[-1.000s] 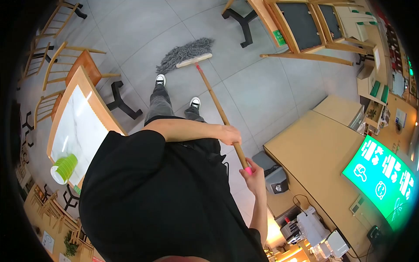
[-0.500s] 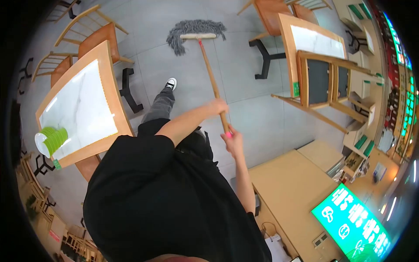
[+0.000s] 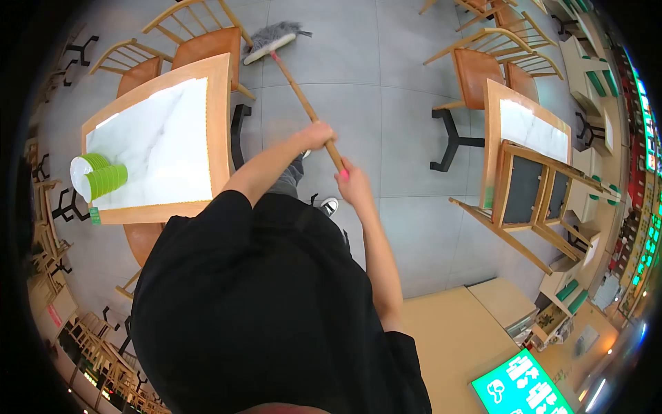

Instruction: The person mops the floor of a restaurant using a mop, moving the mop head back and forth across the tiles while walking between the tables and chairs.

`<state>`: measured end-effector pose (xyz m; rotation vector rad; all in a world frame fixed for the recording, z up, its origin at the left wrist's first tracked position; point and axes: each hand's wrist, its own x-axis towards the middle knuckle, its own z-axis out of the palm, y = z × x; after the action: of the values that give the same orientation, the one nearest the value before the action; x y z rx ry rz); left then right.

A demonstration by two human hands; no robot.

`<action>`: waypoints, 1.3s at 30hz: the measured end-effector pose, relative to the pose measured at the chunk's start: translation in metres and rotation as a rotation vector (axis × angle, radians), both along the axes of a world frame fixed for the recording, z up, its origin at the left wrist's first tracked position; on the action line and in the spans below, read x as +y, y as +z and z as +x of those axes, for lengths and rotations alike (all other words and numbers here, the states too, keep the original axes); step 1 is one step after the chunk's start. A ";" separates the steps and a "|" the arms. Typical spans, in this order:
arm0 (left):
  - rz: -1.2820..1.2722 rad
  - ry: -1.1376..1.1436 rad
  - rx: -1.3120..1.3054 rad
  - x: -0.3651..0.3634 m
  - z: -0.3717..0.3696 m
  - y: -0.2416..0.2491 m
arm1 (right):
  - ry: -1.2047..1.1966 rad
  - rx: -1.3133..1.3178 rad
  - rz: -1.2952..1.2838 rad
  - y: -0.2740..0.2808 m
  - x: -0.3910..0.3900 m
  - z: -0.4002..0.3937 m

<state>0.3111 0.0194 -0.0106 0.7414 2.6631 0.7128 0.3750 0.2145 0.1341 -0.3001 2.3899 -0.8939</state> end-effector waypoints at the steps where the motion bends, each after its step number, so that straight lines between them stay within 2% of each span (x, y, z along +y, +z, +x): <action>1: -0.021 -0.044 -0.056 0.008 0.015 0.001 | -0.014 -0.032 -0.001 -0.001 0.009 0.019; 4: 0.031 -0.063 -0.115 0.031 0.055 0.003 | -0.136 -0.073 -0.120 0.003 0.047 0.081; 7: 0.055 -0.176 -0.067 0.050 0.081 -0.002 | -0.322 -0.224 -0.152 0.039 0.097 0.144; 10: -0.042 -0.487 -0.110 0.118 0.110 0.003 | -0.481 -0.266 -0.135 0.076 0.147 0.213; 12: -0.159 -0.604 -0.284 0.181 0.140 0.013 | -0.543 -0.261 -0.077 0.119 0.176 0.246; 14: -0.101 -0.785 -0.345 0.237 0.166 0.039 | -0.523 -0.193 0.115 0.157 0.205 0.283; 18: 0.323 -0.990 -0.339 0.318 0.228 0.096 | -0.641 -0.303 0.231 0.246 0.254 0.343; 20: 0.174 -1.138 -0.326 0.348 0.246 0.146 | -0.698 -0.348 0.193 0.279 0.278 0.376; 22: 0.131 -1.197 -0.313 0.364 0.259 0.162 | -0.719 -0.357 0.191 0.292 0.290 0.395; 25: 0.191 -1.094 -0.314 0.361 0.261 0.152 | -0.725 -0.360 0.172 0.280 0.297 0.395; 27: 0.201 -0.963 -0.299 0.351 0.249 0.102 | -0.695 -0.352 0.125 0.242 0.291 0.367; 29: 0.082 -0.749 -0.352 0.329 0.225 0.041 | -0.622 -0.371 0.168 0.185 0.278 0.325; 31: -0.103 -0.674 -0.415 0.297 0.179 0.012 | -0.574 -0.247 0.026 0.124 0.244 0.276; 33: -0.126 -0.490 -0.337 0.277 0.151 0.000 | -0.622 -0.387 0.096 0.128 0.217 0.226; 36: -0.056 -0.459 -0.230 0.220 0.107 -0.013 | -0.601 -0.334 0.014 0.091 0.167 0.193; 39: -0.142 -0.268 -0.202 0.161 0.073 -0.024 | -0.475 -0.190 -0.028 0.052 0.104 0.156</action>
<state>0.3840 0.1808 -0.0344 0.9122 2.3456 0.4941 0.5309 0.3187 0.1862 0.3452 2.3050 -1.1070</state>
